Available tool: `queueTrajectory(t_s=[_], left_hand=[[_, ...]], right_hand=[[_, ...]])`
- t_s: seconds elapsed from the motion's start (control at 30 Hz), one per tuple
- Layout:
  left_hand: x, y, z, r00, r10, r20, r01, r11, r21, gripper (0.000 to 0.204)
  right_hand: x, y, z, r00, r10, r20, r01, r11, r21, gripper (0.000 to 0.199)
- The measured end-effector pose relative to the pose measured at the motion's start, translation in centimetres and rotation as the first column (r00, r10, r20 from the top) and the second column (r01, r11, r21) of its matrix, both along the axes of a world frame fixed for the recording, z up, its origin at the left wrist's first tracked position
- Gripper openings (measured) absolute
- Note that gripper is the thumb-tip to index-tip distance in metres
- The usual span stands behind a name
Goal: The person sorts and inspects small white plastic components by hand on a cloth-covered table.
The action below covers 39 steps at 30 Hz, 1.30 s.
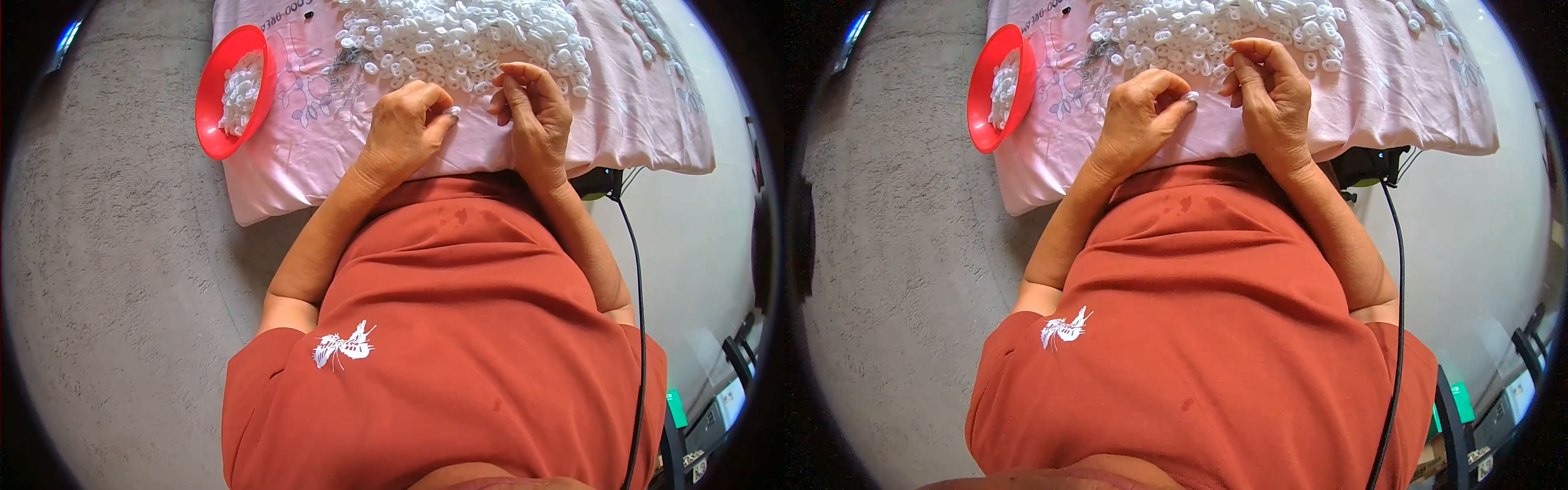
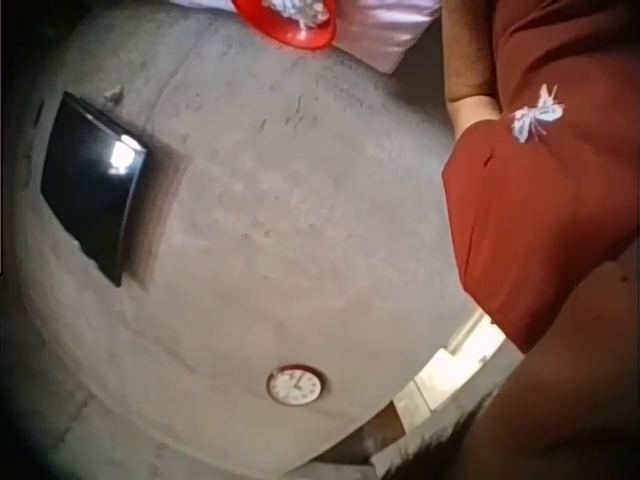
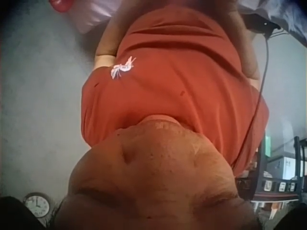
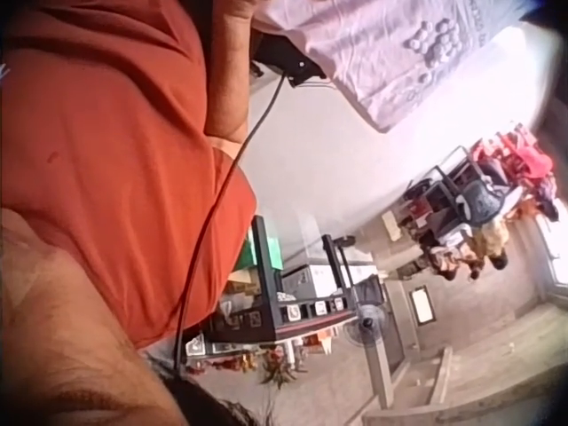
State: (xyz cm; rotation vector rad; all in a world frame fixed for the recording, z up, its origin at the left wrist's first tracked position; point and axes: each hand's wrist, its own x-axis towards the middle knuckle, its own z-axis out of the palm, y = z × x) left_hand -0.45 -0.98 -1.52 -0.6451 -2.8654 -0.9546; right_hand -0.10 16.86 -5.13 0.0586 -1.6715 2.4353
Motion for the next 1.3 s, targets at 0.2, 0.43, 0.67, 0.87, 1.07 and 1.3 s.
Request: queueTrajectory(t_s=[0.2,0.43,0.67,0.87,1.07,1.3], left_hand=[[0.2,-0.4,0.3,0.929,0.078,0.362,-0.181,0.948,0.261,0.013],[0.0,-0.9,0.7,0.8,-0.043,0.599,-0.313,0.821,0.477,0.015],[0.1,-1.3,1.3,0.736,-0.108,0.669,-0.361,0.774,0.521,0.017],[0.1,-1.1,1.4,0.701,-0.122,0.702,-0.389,0.76,0.521,0.018],[0.1,-0.9,1.5,0.741,-0.101,0.664,-0.343,0.793,0.504,0.02],[0.1,0.0,1.3,0.834,-0.071,0.547,-0.246,0.84,0.484,0.02]], right_hand=[[0.2,-0.3,0.1,0.984,0.178,0.033,-0.18,0.949,0.26,0.014],[0.1,-0.4,-0.2,0.977,0.213,-0.001,-0.193,0.884,0.425,0.015],[0.0,-0.1,0.3,0.946,0.311,-0.095,-0.194,0.773,0.603,0.029],[0.0,-0.1,0.1,0.947,0.297,-0.123,-0.155,0.757,0.635,0.025],[0.3,-0.1,0.8,0.946,0.275,-0.171,-0.089,0.729,0.679,0.021],[0.1,-0.3,0.1,0.946,0.215,-0.243,-0.043,0.826,0.562,0.018]])
